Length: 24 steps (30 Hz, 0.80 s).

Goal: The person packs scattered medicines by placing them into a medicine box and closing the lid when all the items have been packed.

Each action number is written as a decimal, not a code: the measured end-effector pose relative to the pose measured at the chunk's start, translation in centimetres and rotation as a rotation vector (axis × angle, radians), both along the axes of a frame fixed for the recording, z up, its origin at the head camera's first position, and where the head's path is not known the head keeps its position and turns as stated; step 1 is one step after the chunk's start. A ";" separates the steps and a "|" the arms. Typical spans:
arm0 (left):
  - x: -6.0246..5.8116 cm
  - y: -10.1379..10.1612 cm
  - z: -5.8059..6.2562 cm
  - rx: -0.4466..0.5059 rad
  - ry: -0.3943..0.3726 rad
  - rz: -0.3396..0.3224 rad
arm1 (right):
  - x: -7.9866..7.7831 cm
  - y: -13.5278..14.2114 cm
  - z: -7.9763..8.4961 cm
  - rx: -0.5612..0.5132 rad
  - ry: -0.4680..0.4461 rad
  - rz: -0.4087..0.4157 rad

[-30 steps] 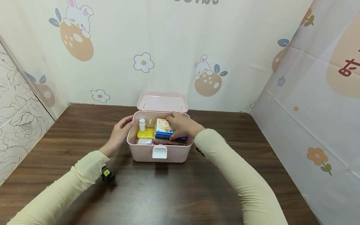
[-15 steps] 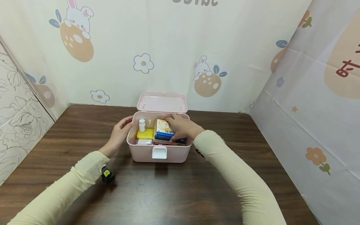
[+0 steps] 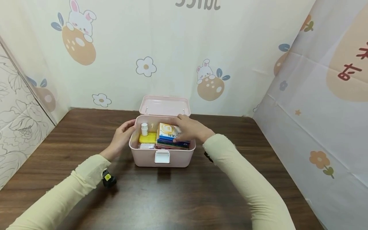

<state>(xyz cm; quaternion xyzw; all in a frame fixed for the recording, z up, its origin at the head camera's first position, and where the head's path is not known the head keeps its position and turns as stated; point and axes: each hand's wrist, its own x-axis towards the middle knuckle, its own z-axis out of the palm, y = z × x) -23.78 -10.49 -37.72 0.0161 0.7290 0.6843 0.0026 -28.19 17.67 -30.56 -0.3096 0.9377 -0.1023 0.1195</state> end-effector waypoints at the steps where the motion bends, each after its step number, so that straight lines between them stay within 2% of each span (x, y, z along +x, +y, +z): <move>1: 0.0 0.0 0.1 -0.001 -0.003 0.000 | -0.1 0.2 0.2 -0.013 0.015 0.006; 4: -0.1 -0.1 0.2 -0.011 -0.012 0.001 | -0.4 0.9 0.5 -0.050 0.074 0.023; 7: -0.2 -0.1 0.4 -0.025 -0.025 0.011 | -0.7 1.6 0.7 -0.116 0.107 0.001; 14: -1.2 -0.5 1.2 -0.019 -0.022 0.032 | -1.9 3.0 0.4 -0.315 0.115 -0.073; 19: -2.5 -0.8 2.1 0.007 -0.033 0.045 | -3.3 3.9 -0.2 -0.395 0.130 -0.192; 24: -4.1 -0.9 2.9 0.045 -0.095 0.079 | -4.6 4.4 -0.8 -0.456 0.140 -0.304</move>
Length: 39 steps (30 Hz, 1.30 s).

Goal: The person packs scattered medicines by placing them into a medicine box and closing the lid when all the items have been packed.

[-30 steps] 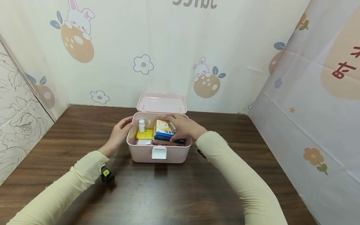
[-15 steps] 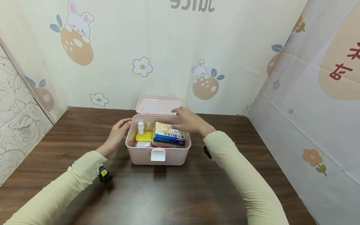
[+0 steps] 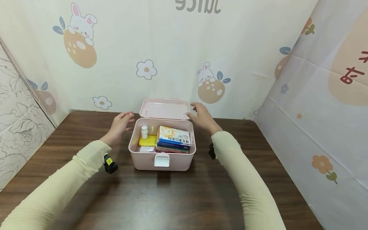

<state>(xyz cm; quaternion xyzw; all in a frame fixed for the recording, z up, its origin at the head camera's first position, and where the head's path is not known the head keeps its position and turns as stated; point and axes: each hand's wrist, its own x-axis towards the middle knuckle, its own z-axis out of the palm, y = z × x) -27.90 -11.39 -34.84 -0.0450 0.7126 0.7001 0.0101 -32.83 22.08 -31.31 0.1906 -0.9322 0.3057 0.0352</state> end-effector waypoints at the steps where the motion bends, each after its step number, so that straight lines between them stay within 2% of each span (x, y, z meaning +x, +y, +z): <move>1: -0.4 -0.1 0.1 0.004 -0.016 -0.002 | -0.2 0.0 -0.1 -0.013 -0.007 -0.017; 7: -2.6 -0.4 0.5 0.065 -0.094 -0.013 | -1.7 -0.3 -0.9 -0.087 -0.087 -0.097; 13: -4.2 0.0 0.2 0.069 -0.111 0.010 | -3.2 -0.6 -2.1 -0.135 -0.168 -0.130; 17: -5.1 0.3 -0.3 0.080 -0.134 -0.018 | -3.7 -0.8 -3.1 -0.263 -0.258 -0.119; 21: -5.8 0.6 -0.9 0.146 -0.156 -0.052 | -4.1 -0.9 -4.0 -0.386 -0.329 -0.148; 24: -6.2 0.7 -1.2 0.182 -0.161 -0.064 | -4.3 -1.1 -4.4 -0.471 -0.392 -0.166; 27: -6.5 0.8 -1.5 0.165 -0.174 -0.075 | -4.2 -1.4 -4.7 -0.549 -0.465 -0.180; 32: -6.6 0.9 -1.5 0.153 -0.201 -0.059 | -4.3 -1.6 -4.5 -0.595 -0.497 -0.180; 39: -7.0 1.2 -1.2 0.168 -0.189 -0.039 | -4.4 -1.8 -3.9 -0.637 -0.516 -0.211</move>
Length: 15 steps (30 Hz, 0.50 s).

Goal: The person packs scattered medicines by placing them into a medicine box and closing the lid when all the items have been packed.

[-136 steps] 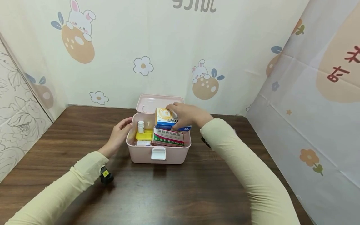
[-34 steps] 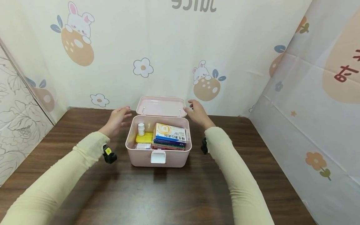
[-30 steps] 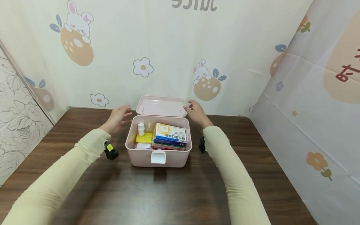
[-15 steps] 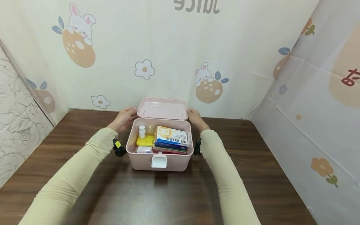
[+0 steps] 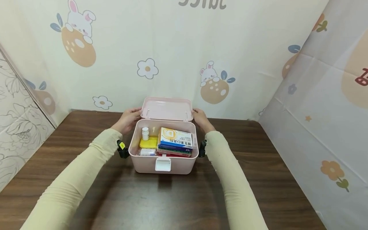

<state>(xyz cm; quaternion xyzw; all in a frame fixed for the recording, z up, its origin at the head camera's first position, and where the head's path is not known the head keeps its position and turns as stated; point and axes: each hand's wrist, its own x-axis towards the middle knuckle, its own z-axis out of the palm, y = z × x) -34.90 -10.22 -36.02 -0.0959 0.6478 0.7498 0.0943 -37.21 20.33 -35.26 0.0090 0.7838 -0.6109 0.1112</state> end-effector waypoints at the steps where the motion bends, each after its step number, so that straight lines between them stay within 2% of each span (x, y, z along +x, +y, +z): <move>1: 0.0 0.0 0.1 0.006 0.002 0.001 | 0.0 0.0 0.1 0.001 -0.006 -0.006; 6: -0.2 0.0 0.5 0.017 0.019 0.001 | -0.1 0.0 0.3 -0.027 -0.004 -0.040; 15: -0.3 -0.2 1.3 0.020 0.083 -0.009 | 0.0 -0.1 1.0 -0.107 0.061 -0.101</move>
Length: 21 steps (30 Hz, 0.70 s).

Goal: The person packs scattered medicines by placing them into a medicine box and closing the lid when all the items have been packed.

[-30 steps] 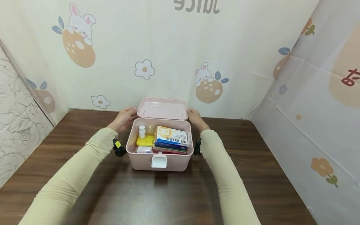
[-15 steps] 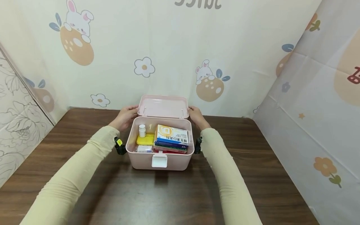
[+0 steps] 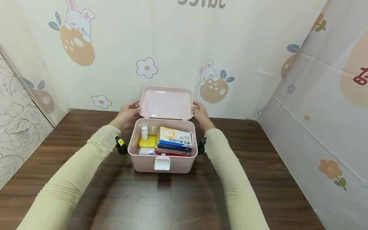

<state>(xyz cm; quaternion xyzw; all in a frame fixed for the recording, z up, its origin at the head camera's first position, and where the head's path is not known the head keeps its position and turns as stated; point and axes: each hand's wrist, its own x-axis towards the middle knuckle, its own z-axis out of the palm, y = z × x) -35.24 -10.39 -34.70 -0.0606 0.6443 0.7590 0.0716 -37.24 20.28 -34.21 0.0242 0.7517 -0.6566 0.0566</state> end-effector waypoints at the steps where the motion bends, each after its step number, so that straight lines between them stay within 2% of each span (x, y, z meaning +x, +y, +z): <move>1: 0.0 0.0 0.1 0.001 0.008 -0.002 | 0.0 0.0 0.1 -0.010 0.011 0.002; 4: 0.1 -0.1 0.5 0.001 0.037 -0.003 | 0.2 0.0 0.4 -0.042 0.056 0.008; 10: 0.4 -0.1 1.4 -0.057 0.081 -0.009 | 0.4 0.1 0.9 -0.099 0.118 -0.008; 21: 1.0 0.0 2.3 -0.093 0.133 0.019 | 0.9 0.1 1.4 -0.148 0.215 -0.087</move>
